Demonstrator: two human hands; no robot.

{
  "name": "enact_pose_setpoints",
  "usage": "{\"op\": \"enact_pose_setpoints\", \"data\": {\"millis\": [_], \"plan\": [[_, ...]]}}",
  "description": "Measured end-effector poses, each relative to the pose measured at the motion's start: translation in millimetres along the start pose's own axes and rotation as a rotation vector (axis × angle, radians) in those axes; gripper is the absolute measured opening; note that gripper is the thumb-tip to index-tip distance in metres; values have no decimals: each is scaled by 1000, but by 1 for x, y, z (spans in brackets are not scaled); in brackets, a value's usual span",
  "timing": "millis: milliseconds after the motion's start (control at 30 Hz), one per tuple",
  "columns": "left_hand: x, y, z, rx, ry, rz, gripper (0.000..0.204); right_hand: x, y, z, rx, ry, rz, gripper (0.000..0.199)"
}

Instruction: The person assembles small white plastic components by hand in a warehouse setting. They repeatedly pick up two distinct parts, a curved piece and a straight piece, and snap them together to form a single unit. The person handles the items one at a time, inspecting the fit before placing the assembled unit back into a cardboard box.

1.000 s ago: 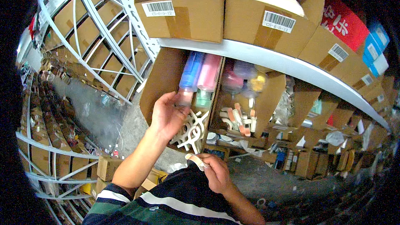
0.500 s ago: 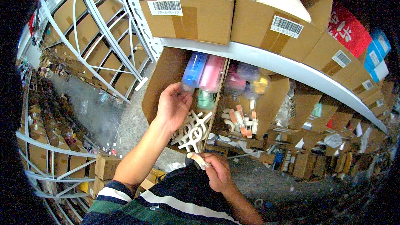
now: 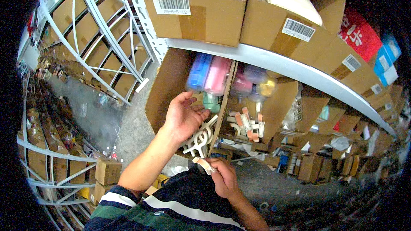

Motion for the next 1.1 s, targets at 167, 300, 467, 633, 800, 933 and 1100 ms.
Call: {"op": "enact_pose_setpoints", "data": {"millis": [167, 300, 467, 633, 800, 933, 1100], "plan": [[2, 2, -7, 3, 26, 12, 37, 7, -2, 0, -51, 30, 80, 11], [-2, -8, 3, 10, 19, -76, 27, 6, -1, -1, -51, 5, 49, 12], [-8, -27, 16, -36, 11, -153, 21, 7, -1, -1, -59, 14, 75, 12], [-8, -35, 7, -88, 81, -159, 25, 6, -1, -1, -59, 14, 65, 12], [-10, -41, 7, 29, 29, -155, 43, 5, 0, 0, -47, 24, 33, 13], [9, -16, -2, -5, 79, -33, 62, 7, -1, 0, -61, 29, 80, 12], [7, -26, -4, 52, 58, -90, 71, 6, 0, -1, -56, 61, 72, 12]]}}
Point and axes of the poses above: each hand's wrist, its own y-axis away from the middle knuckle, its own z-axis out of the back of the hand, x = y × z, the point moved 6 cm from there along -y, towards the middle knuckle, and after that the axes turned 11 degrees about y, right-handed, at the moved point
